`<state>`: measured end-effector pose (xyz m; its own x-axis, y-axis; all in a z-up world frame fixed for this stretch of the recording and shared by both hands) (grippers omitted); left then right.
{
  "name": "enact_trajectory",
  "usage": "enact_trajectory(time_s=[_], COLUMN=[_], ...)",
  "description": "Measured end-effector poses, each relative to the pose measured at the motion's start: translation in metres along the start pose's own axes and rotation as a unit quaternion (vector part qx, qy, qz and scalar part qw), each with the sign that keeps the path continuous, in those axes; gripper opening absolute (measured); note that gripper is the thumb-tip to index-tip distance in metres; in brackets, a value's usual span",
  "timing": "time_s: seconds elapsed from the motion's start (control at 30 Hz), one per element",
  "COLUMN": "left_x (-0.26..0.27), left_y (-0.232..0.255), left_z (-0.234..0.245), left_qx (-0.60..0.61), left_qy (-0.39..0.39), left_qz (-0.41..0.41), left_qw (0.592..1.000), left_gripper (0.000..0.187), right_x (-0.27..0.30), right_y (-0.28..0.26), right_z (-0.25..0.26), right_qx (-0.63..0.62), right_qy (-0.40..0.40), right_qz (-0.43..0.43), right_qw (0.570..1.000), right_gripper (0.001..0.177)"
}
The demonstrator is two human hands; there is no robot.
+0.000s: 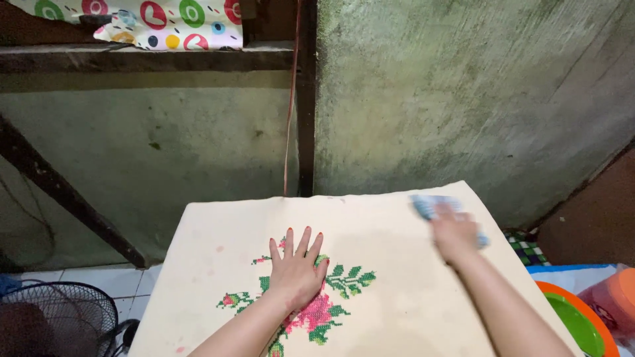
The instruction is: The person wipes a floral-patterned tablecloth with a small cloth, moving methodically across the surface. They briefly set aside a bowl covered with plastic wrap and later place the cloth on a nearby tray.
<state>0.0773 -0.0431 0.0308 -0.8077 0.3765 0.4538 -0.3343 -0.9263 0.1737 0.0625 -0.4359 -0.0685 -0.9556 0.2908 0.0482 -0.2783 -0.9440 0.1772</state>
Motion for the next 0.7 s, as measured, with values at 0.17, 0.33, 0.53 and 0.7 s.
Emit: enact_trajectory(time_s=[0.17,0.33,0.53,0.7], left_x=[-0.003,-0.004,-0.009,-0.009], left_y=[0.000,-0.001,-0.001,-0.001], left_z=[-0.002,-0.004,-0.009,-0.008], left_qx=[-0.005,-0.006,-0.002,-0.009], left_qy=[0.006,0.009,0.012,0.011], left_qz=[-0.008,-0.010,-0.010,-0.005], left_qw=[1.000,1.000,1.000,1.000], left_gripper=[0.066,0.066,0.067,0.067], right_x=[-0.017,-0.018,0.020,-0.026], right_y=[0.086,-0.055,-0.185,-0.093], right_z=[-0.009,0.057,0.052,0.037], right_qx=[-0.056,-0.224,-0.138,-0.301], right_qy=[-0.020,0.115,0.084,-0.010], right_qz=[-0.245,-0.135,0.275,-0.100], right_qw=[0.968,0.958,0.948,0.948], right_gripper=[0.051,0.037,0.055,0.055])
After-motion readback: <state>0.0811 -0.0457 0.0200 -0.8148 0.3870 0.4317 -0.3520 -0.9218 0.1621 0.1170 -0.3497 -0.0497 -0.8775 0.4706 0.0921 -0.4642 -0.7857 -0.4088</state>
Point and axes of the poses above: each hand's wrist, its own x-axis away from the middle knuckle, its own z-axis out of the back of the hand, y = z × x, the point moved 1 cm from there along -x, towards the middle knuckle, and after that the axes turned 7 degrees about z, right-handed, at the moved point
